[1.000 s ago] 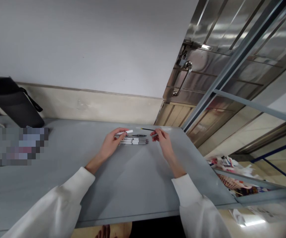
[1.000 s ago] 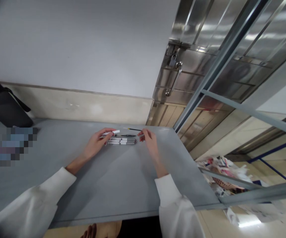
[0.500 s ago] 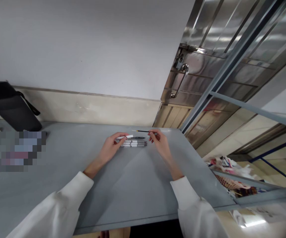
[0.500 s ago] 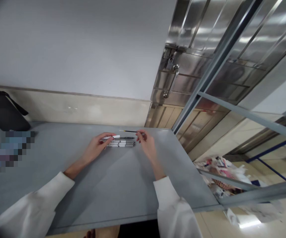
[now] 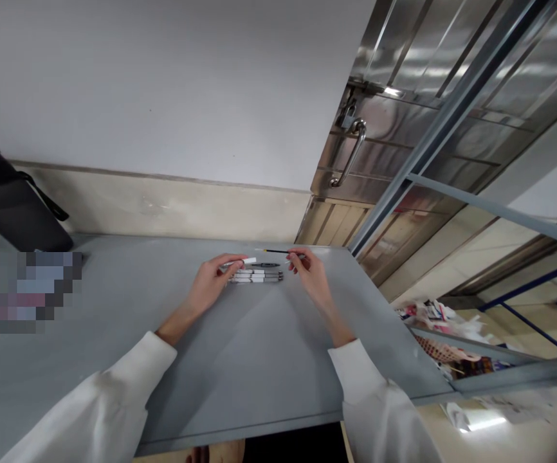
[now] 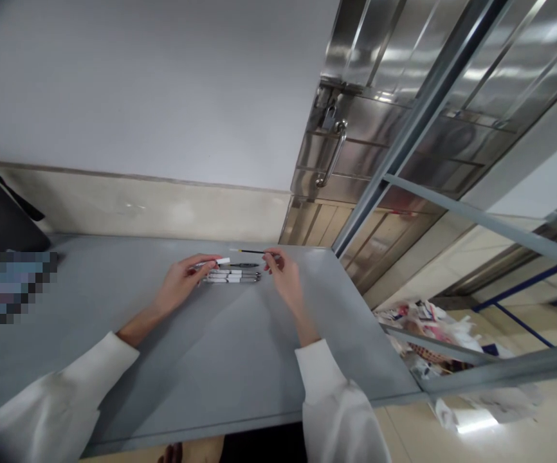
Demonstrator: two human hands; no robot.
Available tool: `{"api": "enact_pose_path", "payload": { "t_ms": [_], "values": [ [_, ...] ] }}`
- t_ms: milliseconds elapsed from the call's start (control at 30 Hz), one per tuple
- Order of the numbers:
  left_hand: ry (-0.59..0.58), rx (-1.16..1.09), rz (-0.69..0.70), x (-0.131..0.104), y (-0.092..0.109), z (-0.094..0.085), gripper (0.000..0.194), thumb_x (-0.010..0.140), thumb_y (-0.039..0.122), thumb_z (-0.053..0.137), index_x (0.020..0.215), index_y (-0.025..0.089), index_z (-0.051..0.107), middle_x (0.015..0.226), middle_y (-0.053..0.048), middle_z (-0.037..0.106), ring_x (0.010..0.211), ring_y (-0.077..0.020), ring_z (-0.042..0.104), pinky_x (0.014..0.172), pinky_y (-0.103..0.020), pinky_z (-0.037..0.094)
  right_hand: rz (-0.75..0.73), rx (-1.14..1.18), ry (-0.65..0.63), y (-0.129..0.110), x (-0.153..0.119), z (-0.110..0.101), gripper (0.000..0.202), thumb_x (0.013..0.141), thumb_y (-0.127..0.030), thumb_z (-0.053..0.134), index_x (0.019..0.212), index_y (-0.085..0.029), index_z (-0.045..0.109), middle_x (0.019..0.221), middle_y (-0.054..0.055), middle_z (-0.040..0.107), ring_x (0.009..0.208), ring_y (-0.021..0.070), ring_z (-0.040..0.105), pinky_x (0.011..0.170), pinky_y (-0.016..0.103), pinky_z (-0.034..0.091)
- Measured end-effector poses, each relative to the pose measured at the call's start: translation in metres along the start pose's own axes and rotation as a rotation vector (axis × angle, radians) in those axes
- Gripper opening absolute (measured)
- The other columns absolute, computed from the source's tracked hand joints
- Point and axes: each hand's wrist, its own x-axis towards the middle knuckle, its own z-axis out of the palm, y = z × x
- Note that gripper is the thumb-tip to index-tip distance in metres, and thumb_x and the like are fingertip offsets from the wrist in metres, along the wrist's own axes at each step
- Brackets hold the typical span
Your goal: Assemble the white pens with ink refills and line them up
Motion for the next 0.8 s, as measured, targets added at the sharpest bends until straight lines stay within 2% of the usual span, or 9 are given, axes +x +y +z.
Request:
{"api": "enact_pose_path", "payload": {
  "t_ms": [200,700,800],
  "values": [
    [-0.006,0.004,0.023,0.0002,-0.0012,-0.0003,0.036,0.102,0.048,0.059,0.121,0.026,0.08,0.112,-0.006,0.08,0.088,-0.0216,0.07,0.07,-0.029,0.049,-0.002,0.005,0.008,-0.0006,-0.0012,-0.0009,0.035,0.093,-0.057,0.066,0.103,-0.024,0.071,0.093,0.008,0.076,0.071,0.0203,0.067,0.066,0.035,0.052],
    [-0.017,0.038,0.012,0.0005,0.0029,0.0009,0.038,0.101,0.048,0.058,0.121,0.025,0.08,0.109,-0.006,0.08,0.071,-0.018,0.062,0.063,-0.029,0.043,-0.006,0.015,0.003,-0.001,-0.0011,0.0003,0.038,0.091,-0.059,0.068,0.103,-0.022,0.07,0.092,0.008,0.076,0.07,0.0194,0.066,0.065,0.034,0.053],
    [-0.019,0.035,0.021,0.0,0.0042,0.0008,0.036,0.102,0.046,0.057,0.121,0.025,0.08,0.111,-0.005,0.08,0.073,-0.0184,0.063,0.064,-0.029,0.043,-0.009,0.012,0.001,-0.0017,-0.0013,0.0007,0.038,0.091,-0.059,0.068,0.102,-0.023,0.07,0.092,0.009,0.076,0.07,0.0204,0.066,0.066,0.036,0.053]
  ]
}}
